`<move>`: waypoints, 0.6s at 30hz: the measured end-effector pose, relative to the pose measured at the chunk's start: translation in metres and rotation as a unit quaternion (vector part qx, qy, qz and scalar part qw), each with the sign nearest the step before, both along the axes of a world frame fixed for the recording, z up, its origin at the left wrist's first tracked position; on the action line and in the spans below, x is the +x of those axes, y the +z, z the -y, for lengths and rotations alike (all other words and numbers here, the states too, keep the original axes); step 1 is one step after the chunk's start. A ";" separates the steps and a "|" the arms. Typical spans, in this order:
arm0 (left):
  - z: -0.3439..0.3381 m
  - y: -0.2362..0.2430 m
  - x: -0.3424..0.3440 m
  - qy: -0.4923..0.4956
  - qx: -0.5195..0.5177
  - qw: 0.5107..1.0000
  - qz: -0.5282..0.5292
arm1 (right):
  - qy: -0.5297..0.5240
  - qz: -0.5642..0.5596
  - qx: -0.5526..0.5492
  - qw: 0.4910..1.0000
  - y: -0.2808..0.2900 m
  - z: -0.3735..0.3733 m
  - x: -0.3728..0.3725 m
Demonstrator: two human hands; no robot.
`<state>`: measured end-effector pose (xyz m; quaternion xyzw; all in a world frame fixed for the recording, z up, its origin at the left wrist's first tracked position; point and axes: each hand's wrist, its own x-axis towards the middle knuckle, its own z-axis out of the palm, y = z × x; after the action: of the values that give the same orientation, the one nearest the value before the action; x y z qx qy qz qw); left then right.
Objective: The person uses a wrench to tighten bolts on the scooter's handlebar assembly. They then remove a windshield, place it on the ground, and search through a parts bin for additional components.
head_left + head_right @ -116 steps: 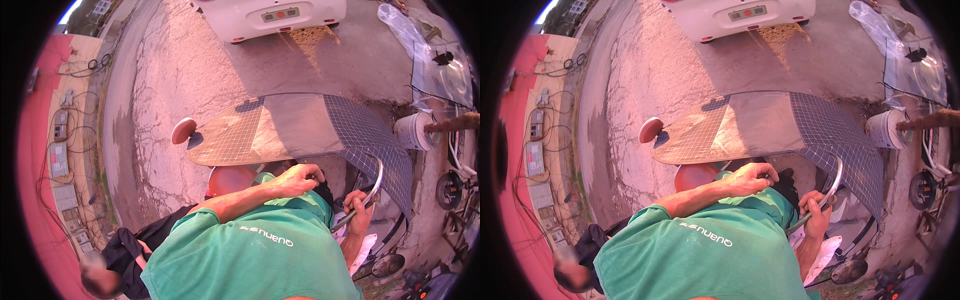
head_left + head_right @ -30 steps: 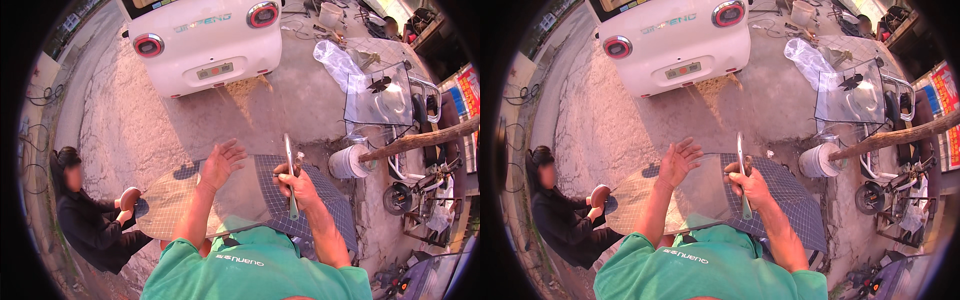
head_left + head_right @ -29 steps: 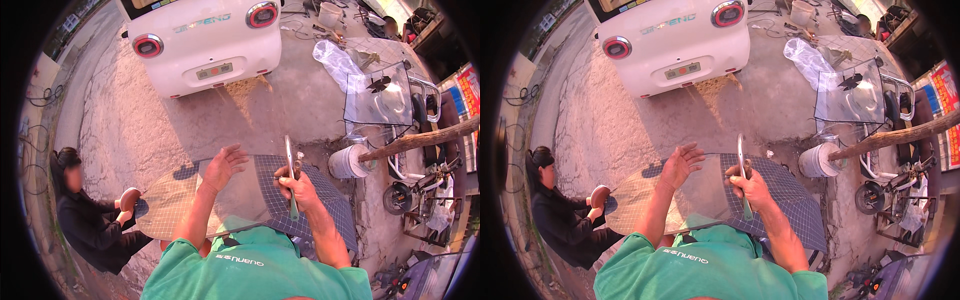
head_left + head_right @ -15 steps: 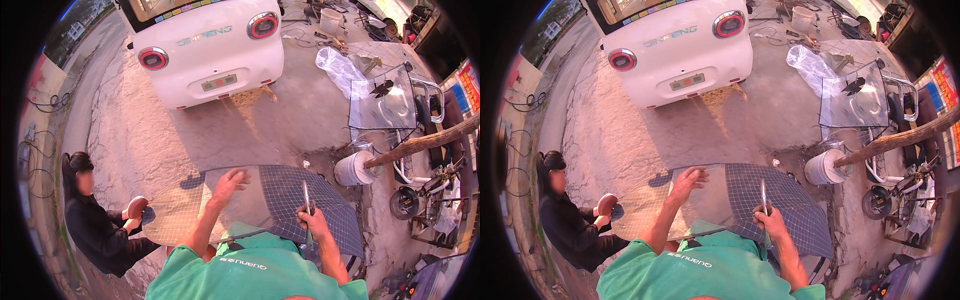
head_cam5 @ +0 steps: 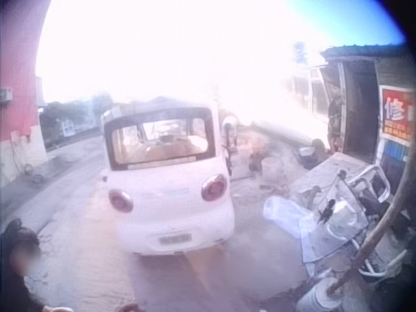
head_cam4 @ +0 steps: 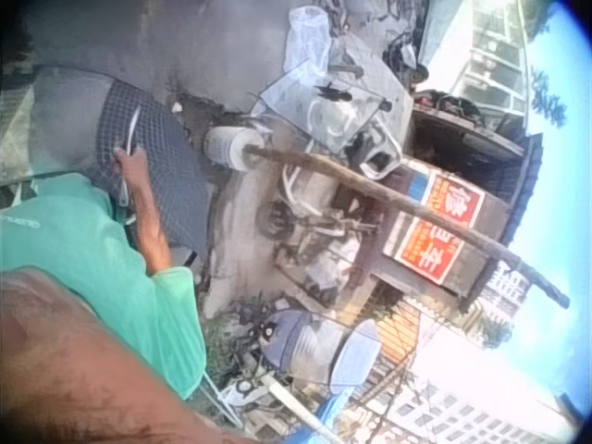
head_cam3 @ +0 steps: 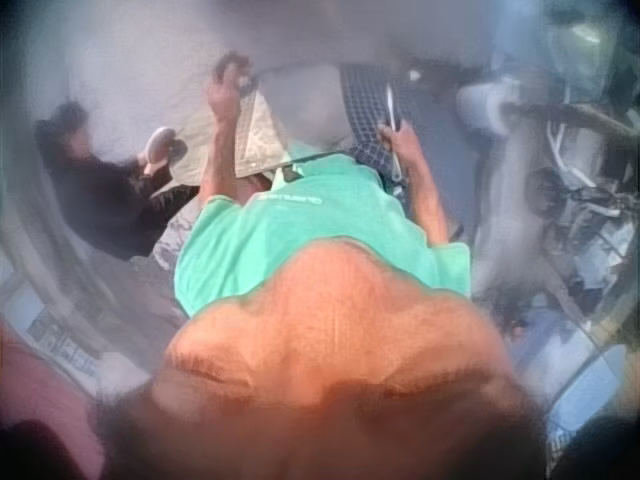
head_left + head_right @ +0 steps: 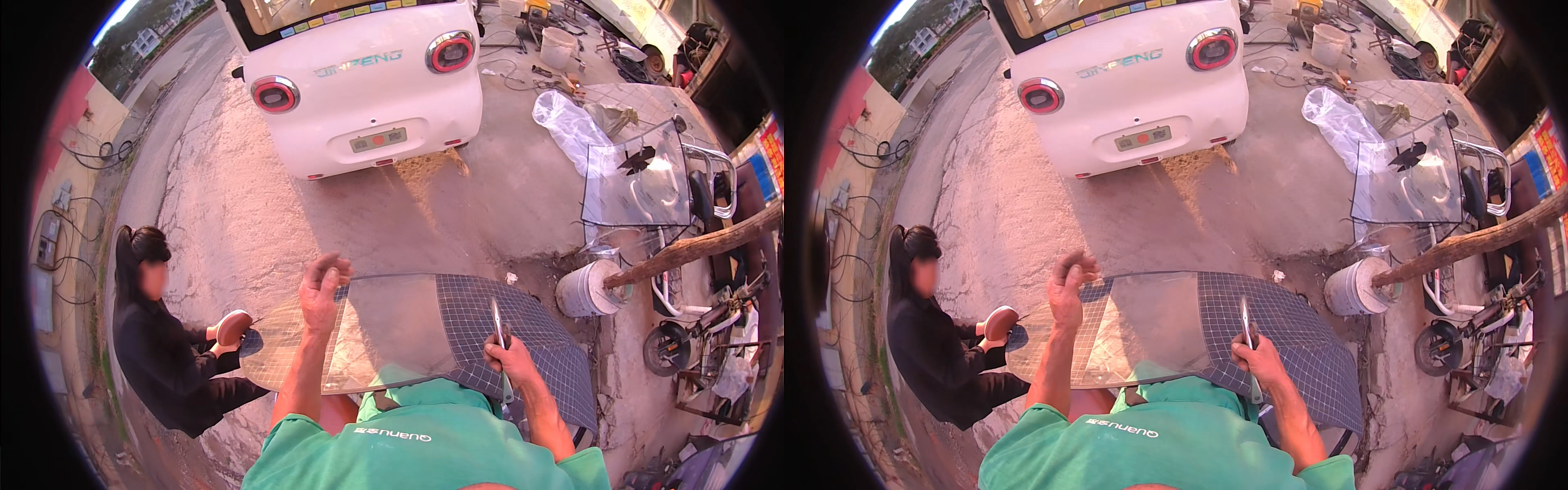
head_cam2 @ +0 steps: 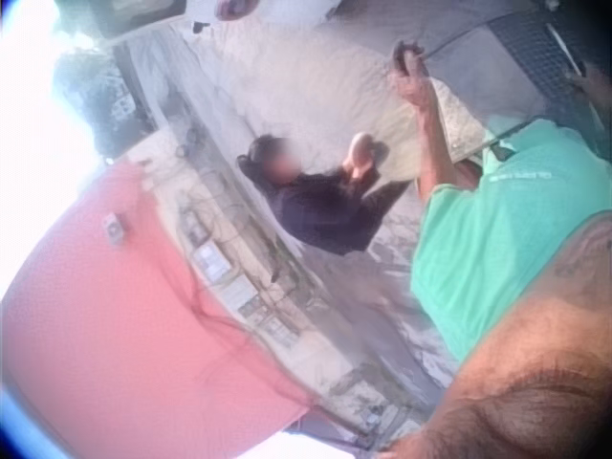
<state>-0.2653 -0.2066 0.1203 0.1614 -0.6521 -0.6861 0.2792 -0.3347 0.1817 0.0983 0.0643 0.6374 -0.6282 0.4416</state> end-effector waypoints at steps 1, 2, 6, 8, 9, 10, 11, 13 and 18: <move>0.002 0.000 0.008 -0.047 0.016 0.995 0.084 | 0.023 -0.007 0.003 1.000 -0.002 0.000 0.000; 0.003 -0.002 0.015 -0.090 0.027 0.986 0.136 | 0.052 -0.030 0.014 0.998 -0.003 -0.002 0.001; -0.015 -0.032 0.044 -0.091 0.048 0.963 0.248 | 0.072 0.000 0.039 0.997 -0.013 -0.009 0.008; -0.023 -0.045 0.054 -0.095 0.051 0.952 0.285 | 0.084 -0.009 0.061 0.995 -0.017 -0.013 0.011; -0.028 -0.048 0.058 -0.103 0.043 0.948 0.299 | 0.085 -0.015 0.067 0.994 -0.019 -0.015 0.011; -0.029 -0.048 0.059 -0.130 0.018 0.948 0.289 | 0.087 -0.009 0.070 0.994 -0.020 -0.015 0.013; -0.032 -0.048 0.061 -0.144 0.000 0.934 0.327 | 0.084 -0.006 0.065 0.994 -0.021 -0.017 0.014; -0.035 -0.042 0.062 -0.166 -0.121 0.919 0.335 | 0.094 -0.001 0.068 0.993 -0.022 -0.018 0.015; -0.043 -0.038 0.061 -0.178 -0.089 0.910 0.364 | 0.108 0.010 0.074 0.991 -0.024 -0.017 0.015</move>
<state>-0.2040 -0.1635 0.0824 0.2559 -0.7850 -0.5568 -0.0912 -0.3201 0.1991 0.0747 0.0336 0.6811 -0.5272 0.5070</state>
